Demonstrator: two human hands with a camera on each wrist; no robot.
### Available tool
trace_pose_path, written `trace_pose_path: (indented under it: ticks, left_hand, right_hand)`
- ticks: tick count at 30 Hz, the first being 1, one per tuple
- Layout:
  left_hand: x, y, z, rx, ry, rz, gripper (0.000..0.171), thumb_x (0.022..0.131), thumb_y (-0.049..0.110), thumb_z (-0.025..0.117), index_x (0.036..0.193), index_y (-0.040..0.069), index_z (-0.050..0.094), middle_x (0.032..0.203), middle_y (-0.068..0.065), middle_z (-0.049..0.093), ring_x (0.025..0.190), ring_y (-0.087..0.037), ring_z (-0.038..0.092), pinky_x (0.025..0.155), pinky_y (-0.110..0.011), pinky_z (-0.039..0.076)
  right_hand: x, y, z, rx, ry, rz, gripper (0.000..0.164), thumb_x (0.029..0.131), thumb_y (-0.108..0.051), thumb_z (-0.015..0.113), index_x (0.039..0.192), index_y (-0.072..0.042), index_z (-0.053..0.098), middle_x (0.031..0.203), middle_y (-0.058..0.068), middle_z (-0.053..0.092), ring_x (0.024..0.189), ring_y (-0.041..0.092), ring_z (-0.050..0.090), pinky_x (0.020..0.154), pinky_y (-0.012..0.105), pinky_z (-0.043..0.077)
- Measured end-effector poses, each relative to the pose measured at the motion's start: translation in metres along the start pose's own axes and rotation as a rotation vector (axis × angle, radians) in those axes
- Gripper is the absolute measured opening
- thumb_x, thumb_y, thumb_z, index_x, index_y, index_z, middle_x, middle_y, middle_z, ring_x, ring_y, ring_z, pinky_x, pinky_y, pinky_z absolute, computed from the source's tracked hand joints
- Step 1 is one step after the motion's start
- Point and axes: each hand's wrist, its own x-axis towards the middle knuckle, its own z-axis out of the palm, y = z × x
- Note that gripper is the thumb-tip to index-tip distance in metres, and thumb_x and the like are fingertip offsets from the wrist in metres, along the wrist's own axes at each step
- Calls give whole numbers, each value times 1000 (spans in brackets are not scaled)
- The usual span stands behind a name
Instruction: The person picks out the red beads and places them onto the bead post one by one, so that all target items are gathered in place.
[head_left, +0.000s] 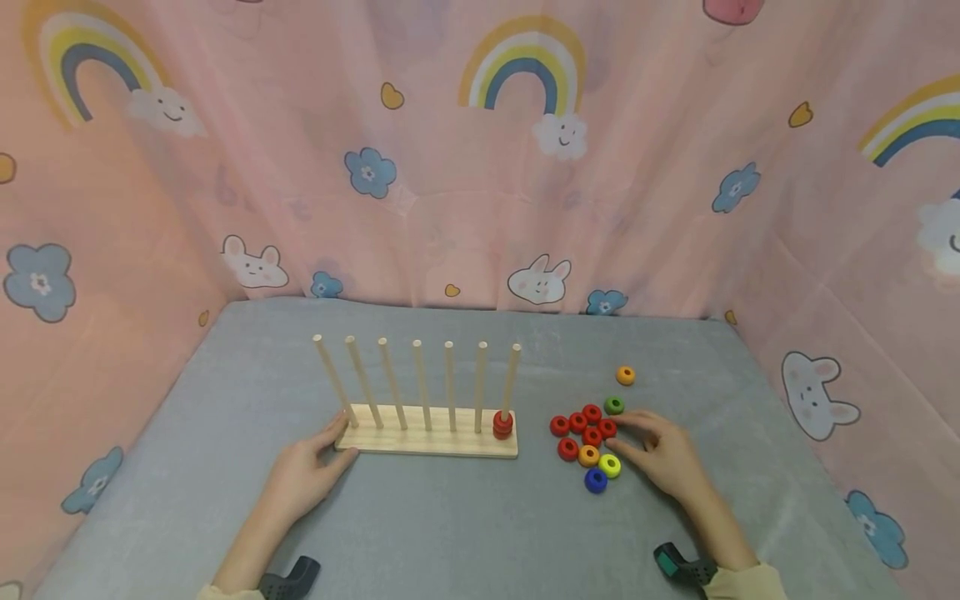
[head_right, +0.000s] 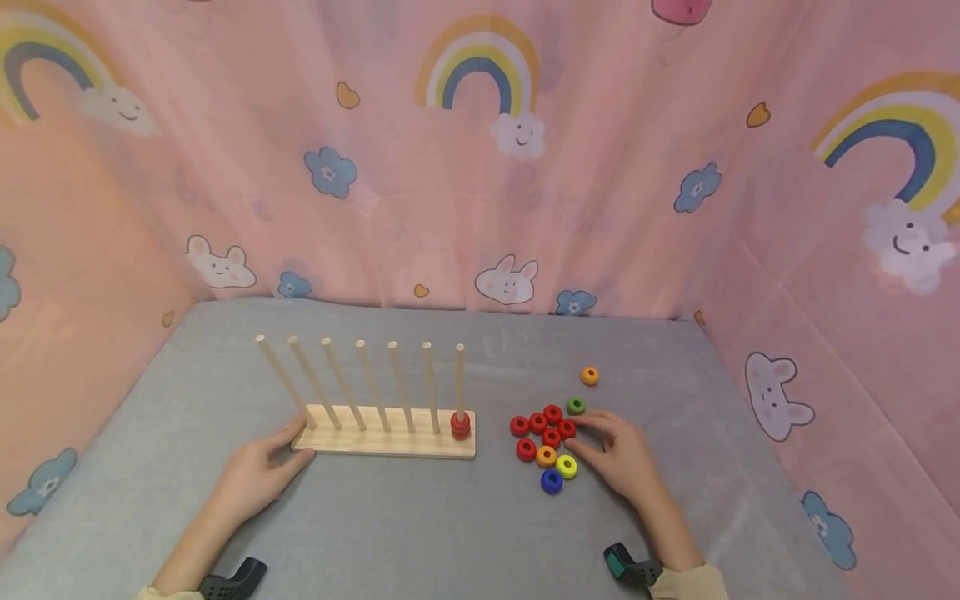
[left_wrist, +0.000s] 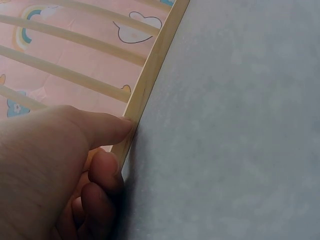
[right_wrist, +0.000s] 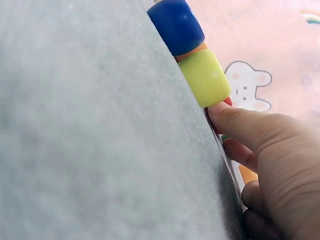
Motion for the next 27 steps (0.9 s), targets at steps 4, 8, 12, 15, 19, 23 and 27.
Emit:
trace_pose_path:
  ticks: [4,8,12,15,19,23,27]
  left_hand:
    - [0,0,0,1,-6,-3,62,98,25,78,151,0,55,153,-17,54,138,-46,54,110,-63,48]
    - [0,0,0,-2,-8,-6,62,98,24,78,151,0,55,153,-17,54,139,-46,53,111,-63,47]
    - [0,0,0,-7,-10,-8,62,99,24,77,151,0,54,154,-17,53,140,-45,53,112,-63,46]
    - [0,0,0,-8,-13,-12,62,99,24,77,151,0,54,155,-17,52,140,-45,52,113,-63,45]
    - [0,0,1,-8,-12,-13,62,99,25,77,151,0,54,155,-17,53,140,-45,52,113,-63,45]
    - [0,0,1,-8,-7,-6,62,99,24,78,151,0,55,154,-16,53,140,-45,53,113,-63,45]
    - [0,0,1,-6,-5,-3,62,98,24,78,150,-1,55,154,-17,54,140,-45,53,112,-63,45]
  right_hand:
    - [0,1,1,10,3,6,30,88,-20,89,116,-11,81,115,12,77,48,3,34,46,25,34]
    - [-1,1,1,10,11,0,30,88,-21,90,115,-12,81,114,11,77,48,3,33,46,25,34]
    - [0,1,1,15,20,-10,30,87,-19,90,115,-13,81,114,11,77,48,2,32,46,25,33]
    - [0,1,1,31,19,0,29,87,-18,90,115,-11,80,113,12,77,47,2,32,45,25,33]
    - [0,0,-1,55,9,44,30,88,-18,89,116,-9,79,99,10,76,47,2,30,45,24,32]
    - [-1,-1,-2,69,-9,96,33,89,-20,88,118,-7,78,65,-3,53,46,1,27,43,23,29]
    - [-2,-2,-2,78,-17,120,35,89,-19,88,120,-6,77,55,-12,34,45,2,24,42,23,27]
